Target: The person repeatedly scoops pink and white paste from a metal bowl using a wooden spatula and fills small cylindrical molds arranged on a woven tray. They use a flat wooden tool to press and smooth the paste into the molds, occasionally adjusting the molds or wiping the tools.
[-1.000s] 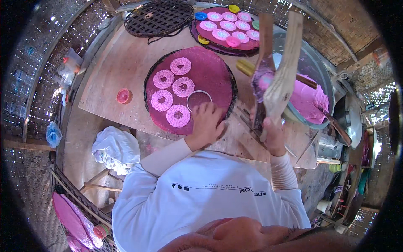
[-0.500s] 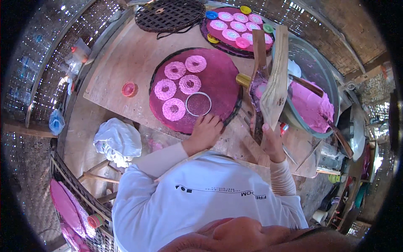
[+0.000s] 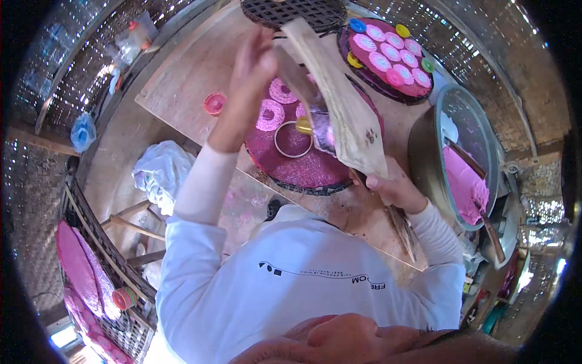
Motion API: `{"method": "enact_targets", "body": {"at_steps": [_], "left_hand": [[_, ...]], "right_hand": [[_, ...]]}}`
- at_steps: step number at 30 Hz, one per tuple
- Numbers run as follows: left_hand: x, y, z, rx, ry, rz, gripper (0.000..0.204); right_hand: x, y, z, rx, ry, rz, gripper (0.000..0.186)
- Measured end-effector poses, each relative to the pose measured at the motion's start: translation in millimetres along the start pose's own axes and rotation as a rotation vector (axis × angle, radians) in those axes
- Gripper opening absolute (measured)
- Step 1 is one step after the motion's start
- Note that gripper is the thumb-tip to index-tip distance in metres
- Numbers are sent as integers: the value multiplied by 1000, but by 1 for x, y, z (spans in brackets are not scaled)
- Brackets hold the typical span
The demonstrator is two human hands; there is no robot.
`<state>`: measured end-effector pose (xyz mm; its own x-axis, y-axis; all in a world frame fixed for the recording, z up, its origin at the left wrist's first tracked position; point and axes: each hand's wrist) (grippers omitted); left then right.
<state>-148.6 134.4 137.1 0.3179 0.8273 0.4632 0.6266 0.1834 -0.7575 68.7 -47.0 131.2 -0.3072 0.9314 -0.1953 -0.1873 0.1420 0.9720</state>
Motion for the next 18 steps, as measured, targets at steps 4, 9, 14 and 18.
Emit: {"method": "enact_targets", "body": {"at_steps": [4,9,14,18], "left_hand": [[30,-22,2,-771,-7,47,80],[31,24,63,-1131,398,29,78],[12,52,79,-1225,391,54,55],[0,68,97,-1227,169,152,40]], "right_hand": [[38,31,11,-54,180,-78,51],[65,41,34,-84,301,-364,56],[93,19,37,-25,368,-541,56],[106,1,35,-126,357,-596,55]]}}
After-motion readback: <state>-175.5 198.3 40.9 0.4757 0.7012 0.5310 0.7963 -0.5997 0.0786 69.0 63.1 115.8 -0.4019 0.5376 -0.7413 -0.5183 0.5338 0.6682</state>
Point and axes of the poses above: each hand's wrist, its own x-axis towards the middle knuckle, its own z-axis out of the back of the hand, y = z × x, and after that the axes turned 12 degrees about -x, right-handed
